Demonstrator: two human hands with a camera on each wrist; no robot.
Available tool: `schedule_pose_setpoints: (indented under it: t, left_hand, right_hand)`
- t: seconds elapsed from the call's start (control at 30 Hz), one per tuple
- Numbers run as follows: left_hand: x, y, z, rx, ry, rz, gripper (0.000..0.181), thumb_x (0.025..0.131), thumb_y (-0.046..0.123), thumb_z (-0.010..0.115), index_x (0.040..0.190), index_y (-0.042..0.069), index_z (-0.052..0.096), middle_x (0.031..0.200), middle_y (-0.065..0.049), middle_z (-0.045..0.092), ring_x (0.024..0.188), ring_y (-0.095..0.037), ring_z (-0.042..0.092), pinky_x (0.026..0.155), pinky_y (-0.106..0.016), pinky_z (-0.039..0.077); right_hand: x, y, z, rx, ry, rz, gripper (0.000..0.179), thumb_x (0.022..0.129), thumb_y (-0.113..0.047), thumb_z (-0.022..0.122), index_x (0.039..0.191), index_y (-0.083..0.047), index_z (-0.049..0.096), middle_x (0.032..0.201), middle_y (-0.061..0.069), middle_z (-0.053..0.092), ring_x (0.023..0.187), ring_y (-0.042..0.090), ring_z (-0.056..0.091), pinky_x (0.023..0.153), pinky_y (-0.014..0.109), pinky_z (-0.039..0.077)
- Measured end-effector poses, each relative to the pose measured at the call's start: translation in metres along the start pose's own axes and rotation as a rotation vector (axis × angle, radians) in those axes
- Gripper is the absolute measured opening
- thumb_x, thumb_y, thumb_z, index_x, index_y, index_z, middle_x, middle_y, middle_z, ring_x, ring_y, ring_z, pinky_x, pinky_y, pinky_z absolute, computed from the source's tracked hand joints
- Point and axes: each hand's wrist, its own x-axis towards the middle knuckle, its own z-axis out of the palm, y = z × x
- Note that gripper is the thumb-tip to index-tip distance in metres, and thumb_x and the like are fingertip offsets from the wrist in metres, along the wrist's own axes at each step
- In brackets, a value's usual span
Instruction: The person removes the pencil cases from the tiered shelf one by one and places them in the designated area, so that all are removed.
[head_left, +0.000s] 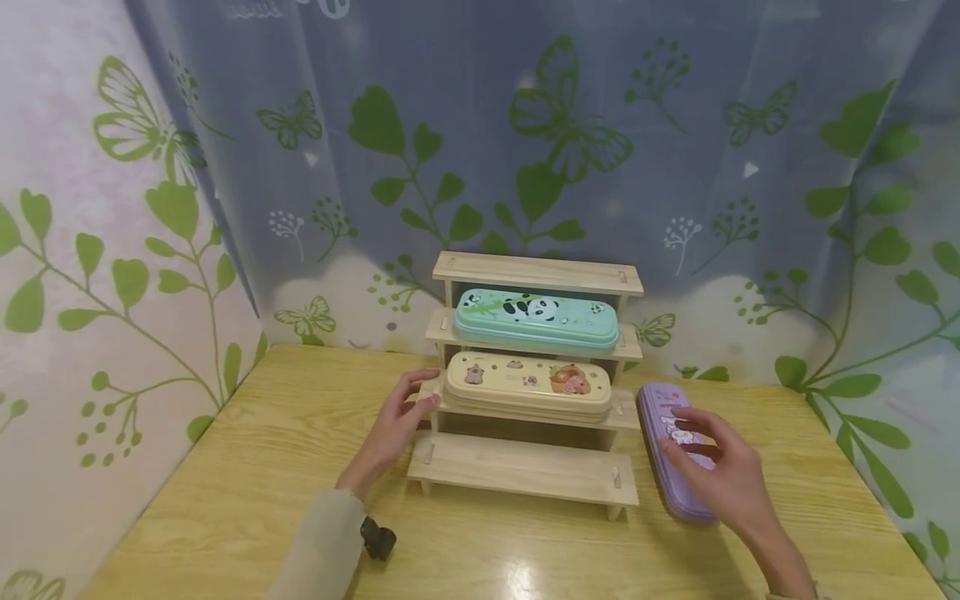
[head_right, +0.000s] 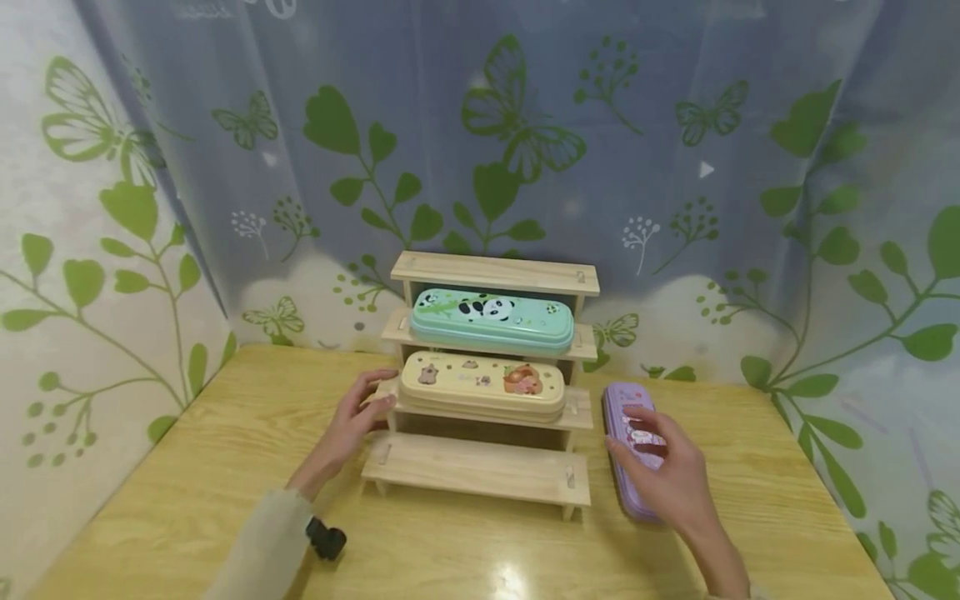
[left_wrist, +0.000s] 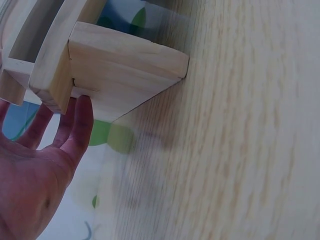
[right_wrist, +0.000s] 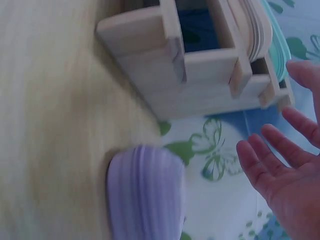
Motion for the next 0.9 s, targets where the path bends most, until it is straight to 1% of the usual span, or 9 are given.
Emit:
schedule_pose_setpoints:
  t: [0.1,0.2,0.37,0.43,0.57,0.6,0.7,0.83,0.9]
  left_hand:
    - [0.000,0.000,0.000,-0.006,0.000,0.009,0.040,0.105,0.028,0.057,0.145,0.025,0.049,0.138,-0.015,0.053,0.110,-0.030,0.066,0.091,-0.044,0.060]
    - [0.001,0.000,0.000,-0.010,-0.003,0.018,0.040,0.105,0.027,0.056,0.145,0.025,0.049,0.138,-0.016,0.053,0.109,-0.031,0.067,0.091,-0.043,0.060]
    - [0.001,-0.001,0.000,-0.014,-0.008,0.018,0.041,0.105,0.027,0.056,0.145,0.025,0.049,0.139,-0.016,0.052,0.109,-0.030,0.067,0.091,-0.042,0.060]
    - [0.002,-0.001,0.001,-0.014,-0.005,0.016,0.041,0.105,0.027,0.057,0.145,0.024,0.049,0.139,-0.015,0.052,0.108,-0.029,0.067,0.090,-0.042,0.060]
    - [0.002,-0.002,0.002,-0.021,0.000,0.017,0.041,0.105,0.024,0.057,0.145,0.022,0.050,0.140,-0.017,0.052,0.107,-0.028,0.067,0.089,-0.043,0.061]
    - [0.002,-0.002,0.001,-0.021,0.000,0.017,0.041,0.105,0.024,0.057,0.145,0.021,0.050,0.140,-0.017,0.052,0.107,-0.028,0.067,0.089,-0.043,0.061]
    - [0.003,-0.003,0.001,-0.028,0.001,0.018,0.041,0.105,0.023,0.057,0.145,0.019,0.050,0.141,-0.019,0.051,0.106,-0.026,0.067,0.089,-0.044,0.061]
    - [0.003,-0.004,0.001,-0.032,0.001,0.018,0.040,0.105,0.023,0.058,0.144,0.019,0.051,0.142,-0.018,0.050,0.105,-0.025,0.067,0.089,-0.043,0.061]
    - [0.003,-0.003,0.000,-0.034,-0.004,0.020,0.041,0.105,0.024,0.057,0.144,0.019,0.050,0.142,-0.018,0.050,0.105,-0.025,0.067,0.089,-0.043,0.061]
  right_hand:
    - [0.007,-0.005,0.009,0.030,-0.015,-0.042,0.040,0.086,-0.001,0.079,0.124,-0.002,0.066,0.117,-0.025,0.062,0.103,-0.010,0.061,0.083,0.011,0.055]
    - [0.014,-0.010,0.017,0.026,-0.031,-0.053,0.040,0.087,-0.004,0.079,0.125,-0.004,0.066,0.118,-0.021,0.063,0.104,-0.011,0.061,0.084,0.011,0.055]
    - [0.021,-0.017,0.030,0.027,-0.071,-0.051,0.040,0.090,-0.010,0.078,0.127,-0.002,0.064,0.122,0.004,0.067,0.107,-0.011,0.058,0.087,0.010,0.053]
    - [0.023,-0.019,0.034,0.027,-0.082,-0.050,0.041,0.090,-0.010,0.078,0.128,0.000,0.064,0.124,0.011,0.065,0.108,-0.008,0.058,0.088,0.009,0.052]
    - [0.029,-0.021,0.042,-0.009,-0.097,-0.048,0.046,0.090,-0.015,0.080,0.131,-0.004,0.063,0.128,0.011,0.063,0.110,0.006,0.060,0.090,0.011,0.050]
    - [0.030,-0.022,0.043,-0.025,-0.103,-0.048,0.046,0.090,-0.017,0.080,0.132,-0.005,0.063,0.129,0.010,0.063,0.112,0.010,0.060,0.091,0.013,0.050]
    - [0.037,-0.024,0.048,-0.065,-0.138,-0.033,0.052,0.090,-0.024,0.080,0.137,-0.008,0.061,0.132,0.011,0.064,0.118,0.023,0.059,0.094,0.028,0.051]
    - [0.044,-0.030,0.054,-0.097,-0.205,0.016,0.065,0.089,-0.035,0.080,0.143,-0.008,0.055,0.140,0.017,0.060,0.129,0.036,0.055,0.103,0.053,0.049]
    - [0.048,-0.032,0.057,-0.107,-0.225,0.037,0.071,0.088,-0.039,0.081,0.145,-0.007,0.053,0.143,0.020,0.058,0.133,0.039,0.052,0.108,0.057,0.046]
